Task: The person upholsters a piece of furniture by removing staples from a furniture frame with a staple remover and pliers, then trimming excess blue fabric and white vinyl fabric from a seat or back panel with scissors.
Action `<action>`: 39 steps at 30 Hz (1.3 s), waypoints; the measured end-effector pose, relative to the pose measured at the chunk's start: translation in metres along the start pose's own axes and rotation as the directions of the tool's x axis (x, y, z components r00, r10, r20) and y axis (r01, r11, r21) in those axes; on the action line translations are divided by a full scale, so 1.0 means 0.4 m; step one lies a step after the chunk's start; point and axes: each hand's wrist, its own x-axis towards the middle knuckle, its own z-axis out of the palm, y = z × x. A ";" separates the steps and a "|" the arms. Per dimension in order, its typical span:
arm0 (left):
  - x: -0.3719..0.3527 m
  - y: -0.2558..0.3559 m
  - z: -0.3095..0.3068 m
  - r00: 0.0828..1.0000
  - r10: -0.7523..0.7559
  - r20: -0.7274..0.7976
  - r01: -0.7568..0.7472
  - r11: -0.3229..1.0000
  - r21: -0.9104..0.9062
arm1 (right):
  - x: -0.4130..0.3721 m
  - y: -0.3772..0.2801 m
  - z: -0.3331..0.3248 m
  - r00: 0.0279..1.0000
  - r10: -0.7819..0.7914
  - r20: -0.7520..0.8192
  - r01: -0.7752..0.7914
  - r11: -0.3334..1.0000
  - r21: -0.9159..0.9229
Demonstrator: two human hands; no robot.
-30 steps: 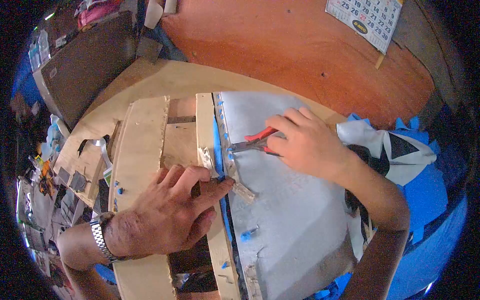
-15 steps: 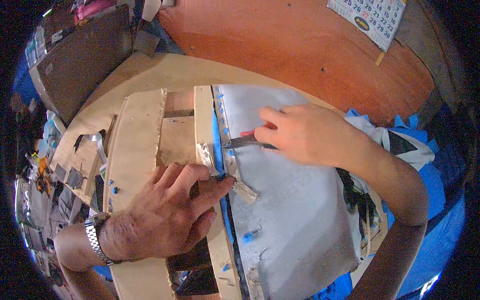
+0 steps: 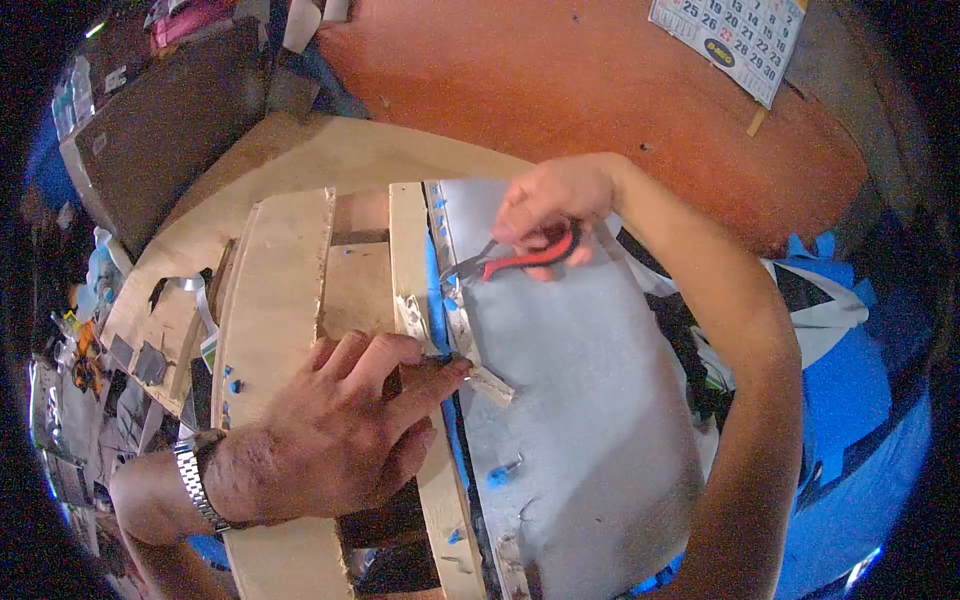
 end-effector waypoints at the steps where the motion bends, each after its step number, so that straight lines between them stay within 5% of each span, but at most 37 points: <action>1: 0.003 -0.001 -0.001 1.000 0.007 -0.012 -0.007 1.000 -0.002 | -0.038 -0.023 0.039 0.993 -0.045 -0.109 0.028 0.988 -0.152; 3: 0.006 -0.006 0.002 0.998 -0.019 -0.056 0.015 0.998 -0.062 | -0.115 -0.043 0.136 0.881 -0.279 -0.383 -0.116 0.658 -0.744; 5: 0.004 -0.013 0.000 0.997 -0.039 -0.067 0.031 0.992 -0.118 | -0.171 -0.001 0.259 0.543 -0.742 -0.393 -0.283 0.280 -0.918; 8: 0.014 -0.024 -0.013 0.998 -0.054 -0.019 0.049 0.979 -0.198 | -0.254 0.121 0.365 0.225 -0.675 -0.703 -0.040 0.714 -0.699; 10: 0.016 -0.028 -0.017 0.996 -0.084 0.030 0.089 0.964 -0.250 | -0.277 0.295 0.425 0.004 -0.439 -0.899 0.107 0.894 -0.436; 12: 0.027 -0.031 -0.006 0.997 -0.067 -0.032 0.061 0.987 -0.150 | -0.294 0.472 0.498 -0.110 -0.031 -0.993 0.393 0.917 -0.072; 13: 0.041 -0.033 -0.006 0.997 -0.036 -0.069 0.031 0.996 -0.084 | -0.299 0.602 0.537 -0.086 0.130 -0.988 0.421 0.903 0.082; 14: 0.057 -0.035 -0.006 0.995 -0.005 -0.098 0.003 1.000 -0.018 | -0.282 0.781 0.590 -0.002 0.197 -0.980 0.277 0.942 0.188; 15: 0.074 -0.039 -0.013 0.995 0.044 -0.091 -0.043 0.999 0.014 | -0.262 0.981 0.654 0.146 0.116 -0.982 -0.136 0.986 0.096; 16: 0.097 -0.057 -0.019 0.993 0.116 -0.023 -0.117 0.993 -0.025 | -0.224 1.217 0.727 0.420 -0.153 -0.895 -0.578 0.715 -0.393; 17: 0.124 -0.069 -0.029 0.981 0.182 0.061 -0.179 0.982 -0.061 | -0.176 1.259 0.799 0.447 -0.011 -0.895 -0.561 0.776 -0.289; 19: 0.155 -0.102 -0.054 0.959 0.227 0.168 -0.215 0.973 -0.089 | -0.096 1.251 0.861 0.339 0.244 -0.909 -0.428 0.900 0.082; 21: 0.175 -0.126 -0.091 0.952 0.184 0.246 -0.181 0.983 -0.034 | -0.028 1.236 0.886 0.265 0.321 -0.909 -0.315 0.920 0.233; 23: 0.167 -0.209 -0.107 0.938 -0.305 0.163 0.340 0.899 -0.275 | 0.004 1.228 0.894 0.225 0.310 -0.924 -0.254 0.934 0.252; 26: 0.122 -0.213 -0.106 0.931 -0.304 -0.203 0.334 0.933 0.134 | 0.039 1.222 0.885 0.178 0.283 -0.942 -0.151 0.954 0.258; 27: 0.123 -0.181 -0.110 0.953 -0.232 -0.194 0.281 0.916 0.287 | 0.054 1.220 0.879 0.163 0.269 -0.949 -0.121 0.960 0.252; 31: 0.121 0.046 -0.056 0.968 -0.236 0.082 0.241 0.969 -0.055 | 0.113 1.212 0.850 0.091 0.118 -0.989 0.046 0.991 0.123; 32: 0.111 0.082 -0.033 0.961 -0.233 0.150 0.223 0.972 0.080 | 0.129 1.211 0.849 0.059 0.043 -0.997 0.084 0.995 0.048; 34: 0.085 0.154 -0.014 0.966 -0.245 0.079 0.229 0.958 0.171 | 0.140 1.174 0.845 0.007 -0.143 -0.990 0.006 0.990 -0.143; 35: 0.082 0.175 -0.029 0.967 -0.248 0.060 0.236 0.960 0.153 | 0.123 1.127 0.851 0.017 -0.240 -0.971 -0.186 0.953 -0.239; 36: 0.067 0.188 -0.059 0.967 -0.247 0.055 0.239 0.962 0.133 | 0.106 1.081 0.857 0.026 -0.334 -0.942 -0.371 0.872 -0.320; 37: 0.054 0.196 -0.080 0.968 -0.244 0.059 0.237 0.965 0.112 | 0.098 1.078 0.856 0.177 -0.490 -0.854 -0.627 0.613 -0.482; 39: 0.034 0.216 -0.088 0.953 -0.287 -0.099 0.300 0.940 0.162 | 0.189 1.208 0.911 0.176 -0.443 -0.879 -0.578 0.676 -0.456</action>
